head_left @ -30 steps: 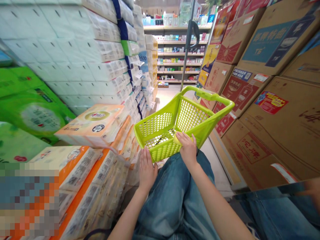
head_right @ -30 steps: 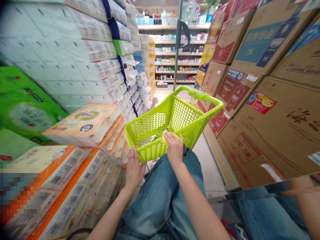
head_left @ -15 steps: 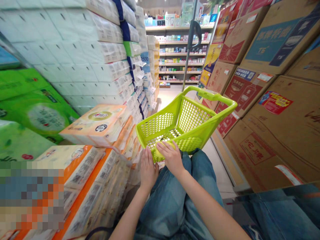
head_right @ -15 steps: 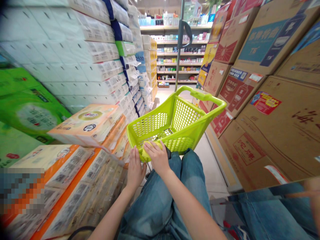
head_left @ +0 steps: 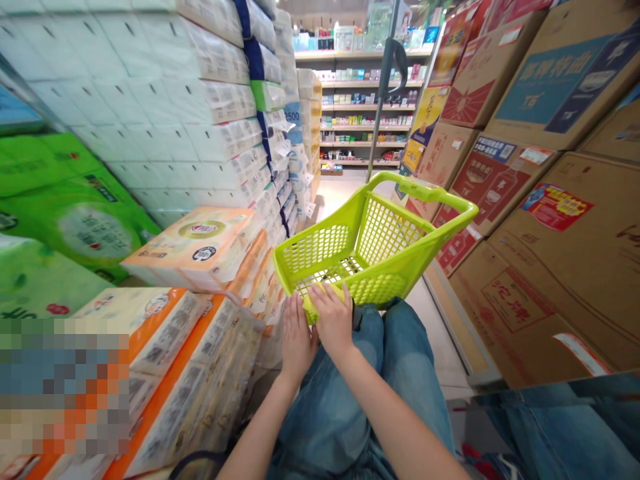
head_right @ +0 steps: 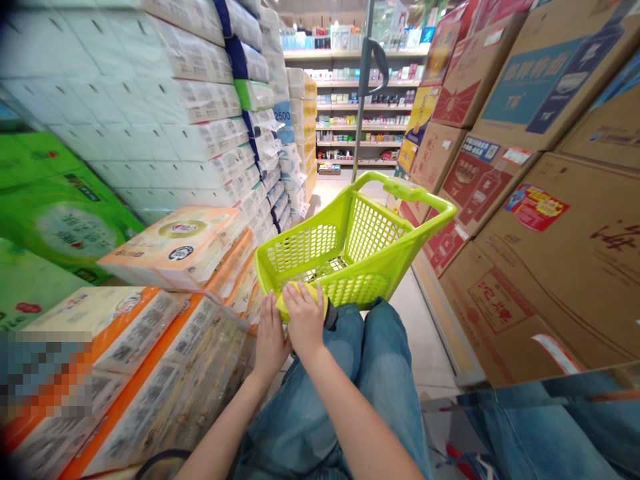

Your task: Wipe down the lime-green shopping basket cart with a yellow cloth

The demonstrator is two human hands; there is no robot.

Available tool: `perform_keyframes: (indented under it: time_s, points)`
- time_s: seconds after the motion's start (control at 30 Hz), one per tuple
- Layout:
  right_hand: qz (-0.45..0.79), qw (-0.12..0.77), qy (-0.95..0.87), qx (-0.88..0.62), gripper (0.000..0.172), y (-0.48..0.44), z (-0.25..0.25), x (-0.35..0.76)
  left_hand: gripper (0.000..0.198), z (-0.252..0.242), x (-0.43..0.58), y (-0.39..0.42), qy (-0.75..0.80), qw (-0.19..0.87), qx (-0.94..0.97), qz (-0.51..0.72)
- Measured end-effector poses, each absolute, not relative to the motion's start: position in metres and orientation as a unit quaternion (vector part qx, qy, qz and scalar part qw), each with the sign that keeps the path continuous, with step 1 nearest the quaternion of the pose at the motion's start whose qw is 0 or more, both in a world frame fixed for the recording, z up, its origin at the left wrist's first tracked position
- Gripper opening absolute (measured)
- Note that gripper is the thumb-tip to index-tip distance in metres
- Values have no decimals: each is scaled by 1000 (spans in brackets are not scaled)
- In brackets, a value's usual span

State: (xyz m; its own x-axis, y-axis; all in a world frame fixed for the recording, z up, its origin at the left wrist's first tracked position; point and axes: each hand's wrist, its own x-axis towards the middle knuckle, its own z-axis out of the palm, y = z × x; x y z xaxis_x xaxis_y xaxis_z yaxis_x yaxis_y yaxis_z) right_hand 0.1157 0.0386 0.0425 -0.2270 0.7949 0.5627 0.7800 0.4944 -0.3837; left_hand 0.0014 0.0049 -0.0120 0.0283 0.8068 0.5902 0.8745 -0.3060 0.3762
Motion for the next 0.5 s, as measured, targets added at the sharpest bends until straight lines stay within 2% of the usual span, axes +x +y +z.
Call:
perform_keyframes:
  time_s: [0.1, 0.23, 0.37, 0.5]
  points:
    - [10, 361, -815, -453, 45, 34, 39, 107, 81, -12, 0, 5, -582, 46, -720, -374]
    - [-15, 355, -836, -417, 57, 49, 43, 151, 82, -11, 0, 5, -592, 55, -718, -362]
    - [-30, 372, -782, -499, 71, 71, 51, 209, 83, -10, 1, 5, -595, 55, -715, -363]
    - [-34, 379, -735, -562, 74, 73, 53, 214, 84, -10, 3, 5, -596, 56, -711, -368]
